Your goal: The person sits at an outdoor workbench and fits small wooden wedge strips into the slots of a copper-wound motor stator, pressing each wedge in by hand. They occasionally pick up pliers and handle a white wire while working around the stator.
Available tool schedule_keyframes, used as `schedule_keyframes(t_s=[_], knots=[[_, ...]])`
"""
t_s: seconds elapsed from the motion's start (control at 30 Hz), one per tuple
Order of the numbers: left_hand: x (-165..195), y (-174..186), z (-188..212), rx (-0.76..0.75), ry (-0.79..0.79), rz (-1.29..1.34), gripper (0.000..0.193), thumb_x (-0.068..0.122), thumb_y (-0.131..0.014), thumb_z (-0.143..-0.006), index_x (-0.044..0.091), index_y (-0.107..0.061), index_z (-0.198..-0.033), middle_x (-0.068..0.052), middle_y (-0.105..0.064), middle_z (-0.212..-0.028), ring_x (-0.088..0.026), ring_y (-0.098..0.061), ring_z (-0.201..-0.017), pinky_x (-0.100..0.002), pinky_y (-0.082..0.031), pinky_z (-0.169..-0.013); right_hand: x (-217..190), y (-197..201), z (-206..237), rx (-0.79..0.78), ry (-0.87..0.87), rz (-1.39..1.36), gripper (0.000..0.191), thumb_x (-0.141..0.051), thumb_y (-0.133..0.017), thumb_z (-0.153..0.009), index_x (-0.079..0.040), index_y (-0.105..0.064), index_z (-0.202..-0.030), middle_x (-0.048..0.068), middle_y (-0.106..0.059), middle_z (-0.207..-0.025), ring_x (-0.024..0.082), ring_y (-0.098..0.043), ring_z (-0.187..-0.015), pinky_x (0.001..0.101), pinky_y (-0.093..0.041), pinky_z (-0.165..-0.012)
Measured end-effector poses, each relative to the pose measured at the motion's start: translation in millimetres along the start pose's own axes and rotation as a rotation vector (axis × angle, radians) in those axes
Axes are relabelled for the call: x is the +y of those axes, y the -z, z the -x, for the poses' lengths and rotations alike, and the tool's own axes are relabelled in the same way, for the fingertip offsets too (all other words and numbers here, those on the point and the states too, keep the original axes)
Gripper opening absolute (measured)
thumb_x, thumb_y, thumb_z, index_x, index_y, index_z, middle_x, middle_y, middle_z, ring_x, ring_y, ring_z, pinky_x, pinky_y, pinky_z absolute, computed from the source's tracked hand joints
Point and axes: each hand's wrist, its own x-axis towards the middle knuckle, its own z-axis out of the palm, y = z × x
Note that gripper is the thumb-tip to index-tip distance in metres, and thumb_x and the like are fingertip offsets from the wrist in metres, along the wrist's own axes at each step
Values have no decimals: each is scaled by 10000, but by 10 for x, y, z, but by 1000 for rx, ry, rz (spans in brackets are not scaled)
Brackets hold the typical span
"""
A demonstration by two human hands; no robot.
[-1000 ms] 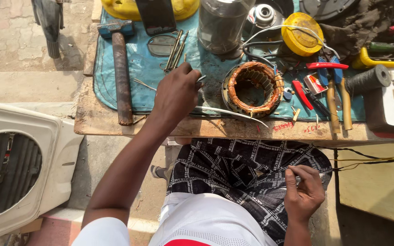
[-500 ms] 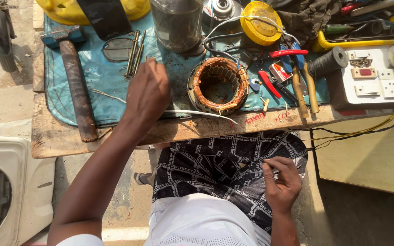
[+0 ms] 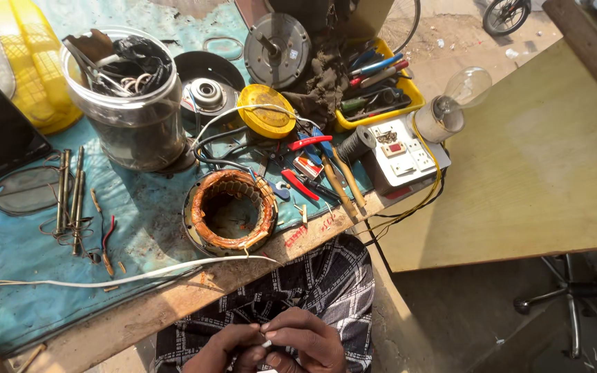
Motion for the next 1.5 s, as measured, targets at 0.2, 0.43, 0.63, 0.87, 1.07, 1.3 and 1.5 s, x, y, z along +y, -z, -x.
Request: schedule_keyframes(t_s=[0.2, 0.43, 0.63, 0.87, 1.07, 1.3, 1.5], knots=[[-208, 207, -5, -177, 344, 19, 279, 71, -883, -740, 55, -677, -928, -67, -818, -708, -146, -806, -688, -289, -655, -637, 22, 192, -60, -237, -62, -32, 222, -53, -754, -965, 31, -705, -1165, 172, -703, -1055, 247, -732, -938, 371, -605, -806], [337, 315, -324, -325, -24, -181, 186, 47, -837, -831, 54, -728, -981, -72, -775, -847, -166, -803, -786, -293, -621, -653, -81, 133, -296, -251, -99, 0, 169, 38, -798, -917, 3, -702, -1052, 119, -683, -995, 236, -706, -880, 333, -587, -760], [1018, 288, -417, -300, -279, -442, 325, -47, -764, -833, 24, -680, -1139, -109, -672, -1010, -279, -690, -884, -374, -573, -727, -175, 76, -308, -142, -143, 38, 177, 61, -734, -894, -2, -678, -1050, 112, -684, -995, 202, -689, -885, 313, -581, -755], [1156, 170, -527, -276, -361, -480, 434, -111, -688, -717, 0, -659, -1136, -116, -679, -1030, -282, -691, -874, -370, -574, -724, -164, 70, -208, -54, -219, -70, 147, 88, -705, -927, 21, -661, -1050, 106, -661, -990, 195, -662, -882, 293, -568, -773], [1121, 48, -577, -264, -307, -364, 368, -116, -701, -722, 25, -685, -1063, -90, -684, -957, -244, -675, -775, -350, -547, -655, -138, 168, -204, -26, -230, -327, 157, 38, -733, -922, 21, -677, -1067, 119, -650, -1023, 224, -641, -963, 356, -559, -857], [1334, 51, -715, -222, -347, -444, 307, 65, -832, -850, 11, -682, -1111, -116, -696, -1007, -262, -704, -857, -351, -573, -718, -72, 423, -588, 96, -258, -350, 112, -21, -679, -982, -55, -651, -1086, 141, -702, -1088, 222, -684, -1000, 352, -584, -870], [1560, 281, -975, -62, -357, -611, 255, 53, -784, -879, 36, -689, -1115, -112, -710, -1023, -237, -722, -865, -344, -572, -706, 93, 643, -1257, -86, -25, 496, 161, -13, -733, -953, -31, -710, -1111, 111, -707, -1001, 201, -713, -841, 322, -565, -679]])
